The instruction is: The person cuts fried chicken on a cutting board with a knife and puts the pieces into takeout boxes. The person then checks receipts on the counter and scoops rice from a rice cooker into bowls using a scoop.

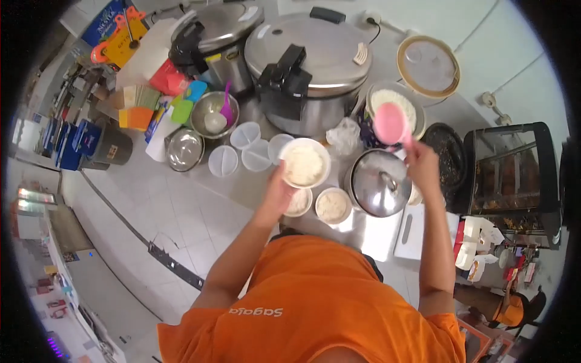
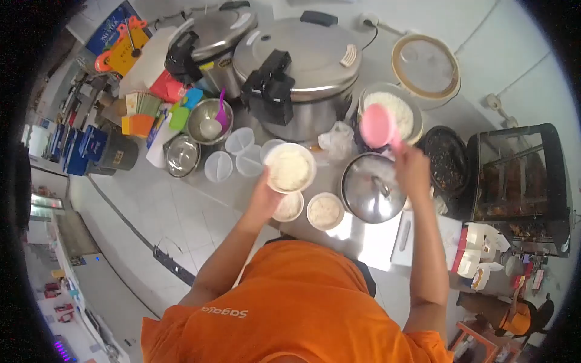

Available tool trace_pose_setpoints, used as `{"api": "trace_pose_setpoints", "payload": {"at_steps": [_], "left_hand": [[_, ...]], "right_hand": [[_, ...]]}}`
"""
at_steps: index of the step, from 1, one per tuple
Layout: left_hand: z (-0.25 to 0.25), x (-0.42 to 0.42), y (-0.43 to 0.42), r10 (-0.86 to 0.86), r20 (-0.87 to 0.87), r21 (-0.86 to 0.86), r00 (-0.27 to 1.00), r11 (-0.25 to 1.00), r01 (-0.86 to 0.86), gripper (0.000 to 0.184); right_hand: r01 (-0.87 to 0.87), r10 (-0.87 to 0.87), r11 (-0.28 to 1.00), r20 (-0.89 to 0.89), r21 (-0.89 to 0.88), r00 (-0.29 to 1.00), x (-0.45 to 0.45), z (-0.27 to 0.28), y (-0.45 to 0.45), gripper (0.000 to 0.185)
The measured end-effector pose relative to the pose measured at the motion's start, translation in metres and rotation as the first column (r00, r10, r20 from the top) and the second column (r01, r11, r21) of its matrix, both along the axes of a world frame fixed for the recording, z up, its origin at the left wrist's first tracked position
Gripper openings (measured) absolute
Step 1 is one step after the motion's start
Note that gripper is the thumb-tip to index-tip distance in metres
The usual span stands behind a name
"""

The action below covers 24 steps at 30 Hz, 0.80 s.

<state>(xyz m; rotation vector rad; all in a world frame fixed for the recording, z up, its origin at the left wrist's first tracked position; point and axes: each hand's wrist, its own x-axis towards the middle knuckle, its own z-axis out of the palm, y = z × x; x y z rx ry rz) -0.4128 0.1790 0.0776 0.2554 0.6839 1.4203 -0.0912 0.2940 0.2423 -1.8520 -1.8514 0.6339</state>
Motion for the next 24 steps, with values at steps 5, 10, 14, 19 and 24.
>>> {"api": "trace_pose_setpoints", "payload": {"at_steps": [5, 10, 14, 19, 24], "left_hand": [[-0.02, -0.072, -0.056, 0.275, -0.159, -0.082, 0.948, 0.954, -0.29, 0.054], [-0.054, -0.1, -0.084, 0.353, -0.351, -0.307, 0.867, 0.832, -0.463, 0.055], [-0.084, -0.091, -0.084, 0.241, -0.326, -0.366, 0.914, 0.86, -0.357, 0.055], [-0.082, -0.064, -0.076, 0.225, -0.337, -0.375, 0.914, 0.859, -0.349, 0.056], [-0.075, -0.059, -0.074, 0.21, -0.372, -0.431, 0.904, 0.824, -0.369, 0.059]], "right_hand": [[-0.145, 0.014, 0.977, 0.631, 0.157, 0.776, 0.117, -0.091, 0.107, 0.028], [0.186, -0.253, 0.966, 0.512, 0.179, 0.821, 0.084, -0.074, 0.15, 0.025], [-0.009, -0.084, 0.992, 0.695, 0.129, 0.714, 0.069, -0.1, 0.177, 0.024], [-0.136, 0.046, 0.989, 0.789, 0.048, 0.613, 0.068, -0.052, 0.15, 0.021], [-0.156, 0.147, 0.987, 0.644, -0.043, 0.751, 0.069, -0.071, 0.129, 0.03]]}}
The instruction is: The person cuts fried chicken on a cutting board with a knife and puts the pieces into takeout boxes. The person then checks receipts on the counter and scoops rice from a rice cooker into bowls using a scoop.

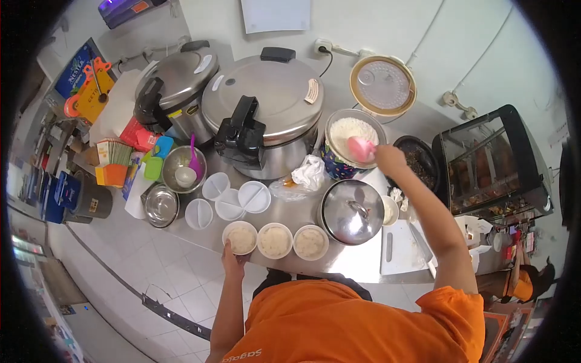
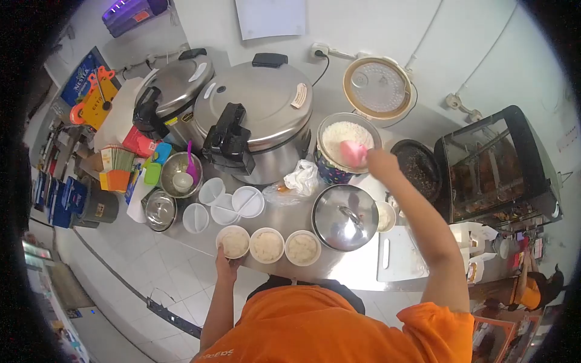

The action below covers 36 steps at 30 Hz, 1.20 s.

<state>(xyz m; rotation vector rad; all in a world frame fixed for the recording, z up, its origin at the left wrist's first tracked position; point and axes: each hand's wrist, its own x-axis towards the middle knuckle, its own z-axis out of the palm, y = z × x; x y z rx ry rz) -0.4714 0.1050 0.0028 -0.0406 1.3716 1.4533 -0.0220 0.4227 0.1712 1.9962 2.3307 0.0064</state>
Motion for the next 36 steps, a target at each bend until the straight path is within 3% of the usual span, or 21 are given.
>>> {"api": "trace_pose_setpoints", "payload": {"at_steps": [3, 5, 7, 10, 14, 17, 19, 22, 23, 26, 30, 36], "left_hand": [[0.001, 0.001, 0.003, 0.005, -0.034, -0.01, 0.999, 1.0, -0.005, 0.059], [-0.015, -0.003, 0.006, -0.008, -0.016, 0.074, 1.0, 0.997, 0.01, 0.059], [-0.01, 0.002, 0.011, 0.026, -0.086, 0.051, 0.996, 0.998, -0.022, 0.059], [-0.016, -0.003, 0.015, 0.014, -0.276, -0.058, 0.961, 0.998, -0.031, 0.057], [-0.029, -0.008, 0.019, -0.1, -0.446, -0.277, 0.89, 0.961, -0.03, 0.053], [-0.049, -0.016, 0.016, -0.113, -0.564, -0.197, 0.818, 0.98, -0.001, 0.051], [-0.04, -0.009, 0.022, -0.018, -0.5, -0.106, 0.866, 0.993, -0.041, 0.05], [-0.028, -0.004, 0.02, 0.025, -0.423, -0.09, 0.906, 0.994, -0.069, 0.049], [-0.026, -0.002, 0.021, 0.032, -0.399, -0.096, 0.917, 0.992, -0.076, 0.049], [-0.016, 0.004, 0.018, 0.026, -0.368, -0.076, 0.929, 0.995, -0.058, 0.048], [-0.018, 0.002, 0.02, 0.029, -0.348, -0.076, 0.937, 0.995, -0.059, 0.051], [0.007, 0.009, 0.016, -0.017, -0.297, -0.133, 0.955, 0.991, -0.023, 0.051]], "right_hand": [[-0.026, 0.02, 0.999, -0.175, -0.032, 0.984, -0.023, -0.012, 0.001, 0.033], [-0.065, 0.066, 0.998, -0.218, 0.011, 0.974, -0.024, -0.049, 0.023, 0.035], [-0.159, 0.157, 0.987, -0.223, 0.011, 0.962, -0.021, -0.062, 0.041, 0.037], [-0.048, 0.059, 0.998, -0.395, 0.037, 0.917, 0.001, -0.068, 0.054, 0.036], [0.084, -0.036, 0.981, -0.262, 0.175, 0.964, 0.001, -0.074, 0.062, 0.035], [0.101, -0.056, 0.984, -0.286, 0.144, 0.957, -0.035, -0.079, 0.06, 0.034], [0.021, 0.005, 0.995, -0.266, 0.096, 0.964, -0.056, -0.06, 0.037, 0.033], [-0.281, 0.277, 0.959, -0.088, -0.037, 0.957, -0.029, -0.04, 0.043, 0.031], [-0.149, 0.139, 0.988, -0.199, -0.035, 0.97, -0.015, -0.058, 0.057, 0.029], [0.096, -0.048, 0.986, -0.312, 0.14, 0.949, -0.01, -0.051, 0.067, 0.025], [0.097, -0.057, 0.985, -0.268, 0.141, 0.962, -0.05, -0.054, 0.077, 0.025], [-0.07, 0.058, 0.997, -0.276, -0.035, 0.959, -0.053, -0.035, 0.058, 0.021]]}}
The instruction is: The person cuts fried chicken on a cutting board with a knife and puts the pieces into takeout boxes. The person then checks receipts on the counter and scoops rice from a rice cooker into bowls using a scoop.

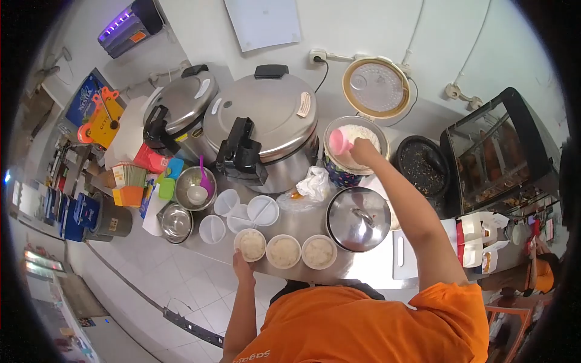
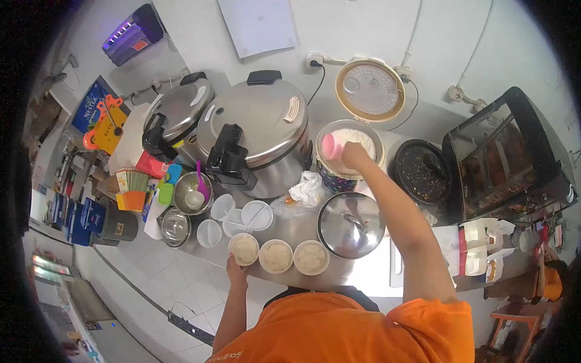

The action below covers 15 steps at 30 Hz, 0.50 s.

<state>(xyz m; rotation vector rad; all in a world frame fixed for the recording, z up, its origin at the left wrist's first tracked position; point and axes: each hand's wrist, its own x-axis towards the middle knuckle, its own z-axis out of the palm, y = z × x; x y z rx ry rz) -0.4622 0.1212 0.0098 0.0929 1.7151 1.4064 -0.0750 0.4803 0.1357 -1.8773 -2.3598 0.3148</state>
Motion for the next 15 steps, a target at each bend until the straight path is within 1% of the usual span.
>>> {"api": "trace_pose_setpoints", "payload": {"at_steps": [2, 3, 4, 6, 7, 8, 9, 11, 12, 13, 15], "left_hand": [[-0.003, 0.0, -0.001, 0.004, 0.021, 0.032, 1.0, 0.999, -0.004, 0.05], [-0.003, 0.0, -0.002, 0.01, 0.02, 0.013, 1.0, 1.0, -0.011, 0.05], [-0.003, 0.0, -0.001, 0.016, 0.019, -0.005, 1.0, 1.0, -0.016, 0.05], [-0.006, -0.001, -0.004, 0.016, 0.022, -0.017, 1.0, 1.0, -0.016, 0.05], [-0.014, -0.003, -0.006, 0.013, 0.027, -0.006, 1.0, 1.0, -0.013, 0.05], [-0.017, -0.006, -0.007, 0.009, 0.032, 0.004, 0.999, 1.0, -0.009, 0.05], [-0.018, -0.008, -0.007, -0.026, 0.044, 0.025, 0.999, 0.999, 0.024, 0.054], [-0.013, -0.005, -0.01, -0.094, 0.075, 0.061, 0.993, 0.994, 0.089, 0.063], [-0.008, -0.002, -0.012, -0.083, 0.071, 0.037, 0.994, 0.996, 0.081, 0.06], [-0.002, 0.001, -0.013, -0.072, 0.067, 0.014, 0.995, 0.997, 0.071, 0.056], [0.002, 0.0, -0.009, -0.054, 0.056, -0.008, 0.997, 0.998, 0.054, 0.054]], "right_hand": [[0.141, -0.162, 0.972, -0.105, -0.186, 0.981, 0.012, 0.022, -0.003, 0.021], [0.199, -0.247, 0.938, -0.142, -0.284, 0.959, 0.017, 0.03, -0.003, 0.021], [0.199, -0.212, 0.972, -0.106, -0.123, 0.972, 0.022, 0.023, 0.004, 0.021], [0.175, -0.173, 0.966, -0.027, 0.191, 0.985, 0.023, 0.007, 0.009, 0.022], [0.175, -0.172, 0.963, -0.034, 0.206, 0.985, 0.022, -0.001, 0.013, 0.022], [0.177, -0.172, 0.959, -0.041, 0.22, 0.984, 0.009, 0.001, 0.009, 0.023], [0.177, -0.17, 0.956, -0.047, 0.236, 0.984, -0.004, 0.005, 0.006, 0.023], [0.13, -0.126, 0.977, -0.03, 0.172, 0.992, -0.024, 0.008, 0.0, 0.024], [0.105, -0.103, 0.984, -0.02, 0.141, 0.994, -0.028, 0.01, -0.002, 0.024], [0.122, -0.118, 0.986, -0.044, 0.115, 0.992, -0.025, -0.004, 0.006, 0.024], [0.038, -0.034, 0.991, -0.027, 0.13, 0.999, -0.01, -0.022, 0.01, 0.025]]}}
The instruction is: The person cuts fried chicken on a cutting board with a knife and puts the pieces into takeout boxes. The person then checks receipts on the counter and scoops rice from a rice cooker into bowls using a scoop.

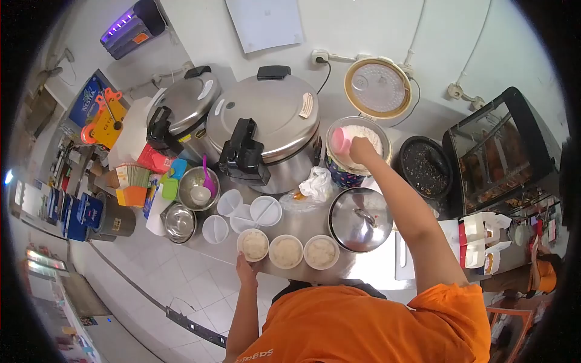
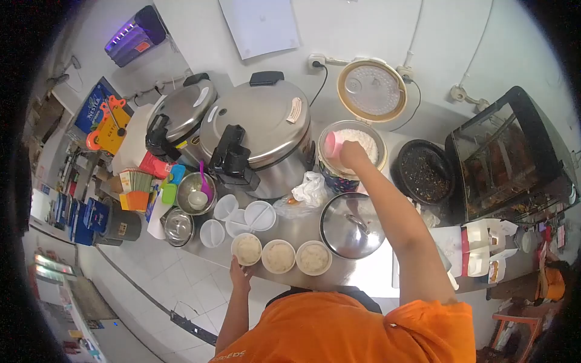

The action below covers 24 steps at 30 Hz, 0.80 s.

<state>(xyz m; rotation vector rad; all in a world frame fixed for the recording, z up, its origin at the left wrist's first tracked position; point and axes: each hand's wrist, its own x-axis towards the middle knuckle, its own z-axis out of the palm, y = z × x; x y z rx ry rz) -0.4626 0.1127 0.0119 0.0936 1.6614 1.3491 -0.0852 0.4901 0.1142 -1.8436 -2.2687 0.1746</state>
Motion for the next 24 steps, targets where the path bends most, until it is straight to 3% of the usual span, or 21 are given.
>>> {"api": "trace_pose_setpoints", "payload": {"at_steps": [4, 7, 12, 16, 17, 18, 20, 21, 24], "left_hand": [[-0.012, -0.007, -0.01, -0.038, 0.029, 0.009, 0.999, 0.999, 0.038, 0.061], [-0.016, -0.014, -0.009, -0.077, 0.053, 0.014, 0.996, 0.997, 0.077, 0.065], [-0.034, -0.025, -0.019, -0.072, -0.028, 0.004, 0.997, 0.997, 0.072, 0.067], [-0.036, -0.033, -0.03, -0.094, -0.112, -0.032, 0.989, 0.995, 0.091, 0.063], [-0.034, -0.034, -0.03, -0.077, -0.125, -0.069, 0.989, 0.995, 0.068, 0.062], [-0.032, -0.033, -0.027, -0.062, -0.139, -0.097, 0.988, 0.994, 0.048, 0.061], [-0.03, -0.032, -0.027, -0.067, -0.159, -0.092, 0.985, 0.994, 0.053, 0.058], [-0.03, -0.033, -0.029, -0.068, -0.17, -0.09, 0.983, 0.994, 0.054, 0.057], [-0.035, -0.038, -0.029, -0.12, -0.256, -0.112, 0.959, 0.989, 0.094, 0.054]], "right_hand": [[-0.185, 0.188, 0.979, 0.03, -0.088, 0.982, 0.045, 0.008, -0.007, 0.029], [-0.161, 0.111, 0.957, -0.206, -0.242, 0.972, 0.067, 0.028, -0.026, 0.03], [-0.09, -0.018, 0.966, -0.416, -0.241, 0.909, 0.025, 0.112, -0.158, 0.026], [-0.029, -0.074, 0.975, -0.446, -0.22, 0.892, -0.008, 0.081, -0.277, 0.029], [0.027, -0.057, 0.994, -0.282, -0.109, 0.958, -0.018, 0.065, -0.306, 0.026], [-0.058, 0.072, 0.997, -0.332, 0.054, 0.941, -0.015, 0.016, -0.328, 0.03], [-0.029, -0.001, 0.987, -0.189, -0.159, 0.982, -0.028, -0.02, -0.363, 0.046], [0.041, -0.072, 0.96, -0.106, -0.276, 0.992, -0.037, -0.026, -0.371, 0.045], [0.077, -0.105, 0.975, -0.128, -0.21, 0.986, -0.052, -0.022, -0.384, 0.044]]}}
